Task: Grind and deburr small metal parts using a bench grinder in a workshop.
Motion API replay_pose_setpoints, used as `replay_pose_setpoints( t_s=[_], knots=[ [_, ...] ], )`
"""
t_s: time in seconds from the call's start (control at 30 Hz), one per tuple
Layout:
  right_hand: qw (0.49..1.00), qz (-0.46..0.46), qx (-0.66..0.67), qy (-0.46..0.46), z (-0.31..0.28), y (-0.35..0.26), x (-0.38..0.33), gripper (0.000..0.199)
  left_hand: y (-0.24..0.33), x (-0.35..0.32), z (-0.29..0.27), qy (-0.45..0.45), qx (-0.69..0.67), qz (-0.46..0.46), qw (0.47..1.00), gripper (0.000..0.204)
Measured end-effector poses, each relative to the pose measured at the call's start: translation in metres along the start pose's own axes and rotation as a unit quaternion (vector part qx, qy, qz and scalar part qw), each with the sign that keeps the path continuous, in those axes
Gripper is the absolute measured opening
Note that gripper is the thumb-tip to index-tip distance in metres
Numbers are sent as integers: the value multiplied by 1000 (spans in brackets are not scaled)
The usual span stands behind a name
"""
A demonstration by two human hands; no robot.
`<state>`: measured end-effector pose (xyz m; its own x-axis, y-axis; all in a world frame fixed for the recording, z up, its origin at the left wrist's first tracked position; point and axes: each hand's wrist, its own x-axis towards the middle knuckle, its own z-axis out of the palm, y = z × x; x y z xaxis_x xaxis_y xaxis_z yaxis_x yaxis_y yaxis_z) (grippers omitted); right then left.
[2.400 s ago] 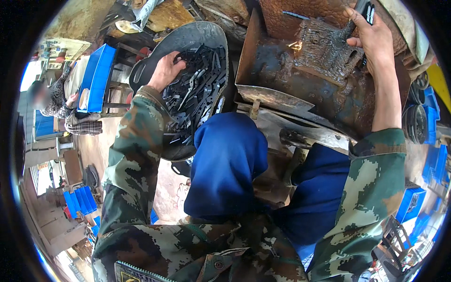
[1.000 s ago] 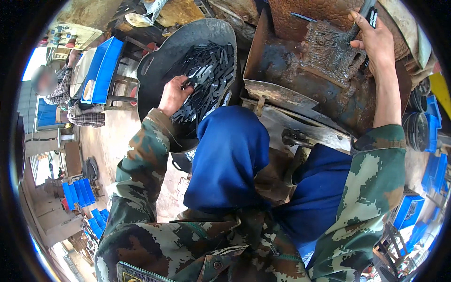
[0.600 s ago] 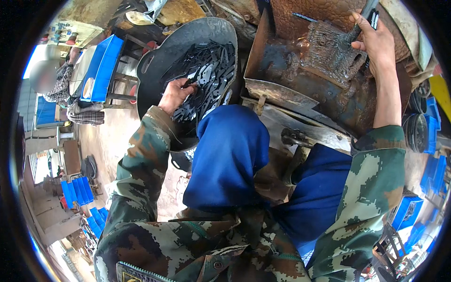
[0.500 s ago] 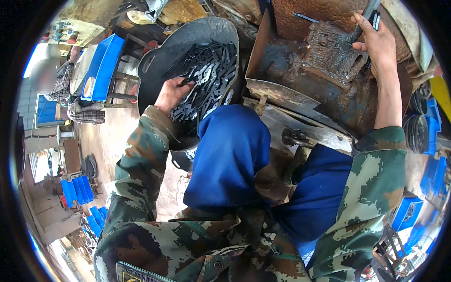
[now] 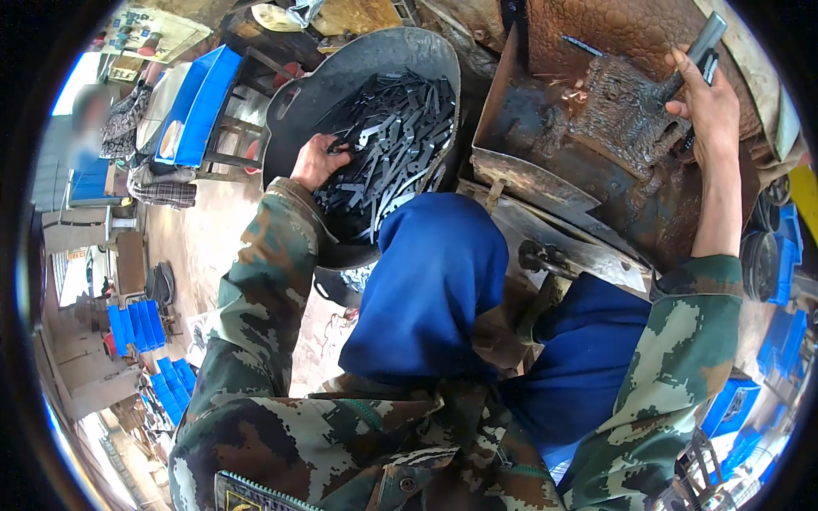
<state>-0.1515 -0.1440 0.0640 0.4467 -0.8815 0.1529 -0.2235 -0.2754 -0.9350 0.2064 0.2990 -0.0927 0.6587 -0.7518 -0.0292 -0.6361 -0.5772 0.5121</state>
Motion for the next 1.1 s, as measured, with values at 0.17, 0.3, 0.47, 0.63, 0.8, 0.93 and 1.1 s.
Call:
replay_pose_setpoints(
  t_s=[0.17,0.3,0.47,0.63,0.8,0.93,1.1],
  knots=[
    [1000,-2,-5,8,2,-6,-4,37,14,-2,0,-22,55,-28,998,37],
    [1000,2,-4,5,2,-12,-8,38,20,-2,0,-29,54,7,998,29],
    [1000,3,-3,14,2,-10,-6,36,28,-2,-12,-24,94,-52,994,24],
    [1000,0,4,-3,4,-4,-3,37,28,-1,-34,-20,-85,-45,995,20],
    [1000,4,-1,13,2,-8,-5,35,95,-12,-54,-57,-352,-152,922,20],
    [1000,14,5,23,6,-11,-11,28,133,-12,-64,-101,-431,-105,891,23],
    [999,5,24,23,4,-8,-11,28,189,0,-52,-117,-475,12,872,28]
  ],
)
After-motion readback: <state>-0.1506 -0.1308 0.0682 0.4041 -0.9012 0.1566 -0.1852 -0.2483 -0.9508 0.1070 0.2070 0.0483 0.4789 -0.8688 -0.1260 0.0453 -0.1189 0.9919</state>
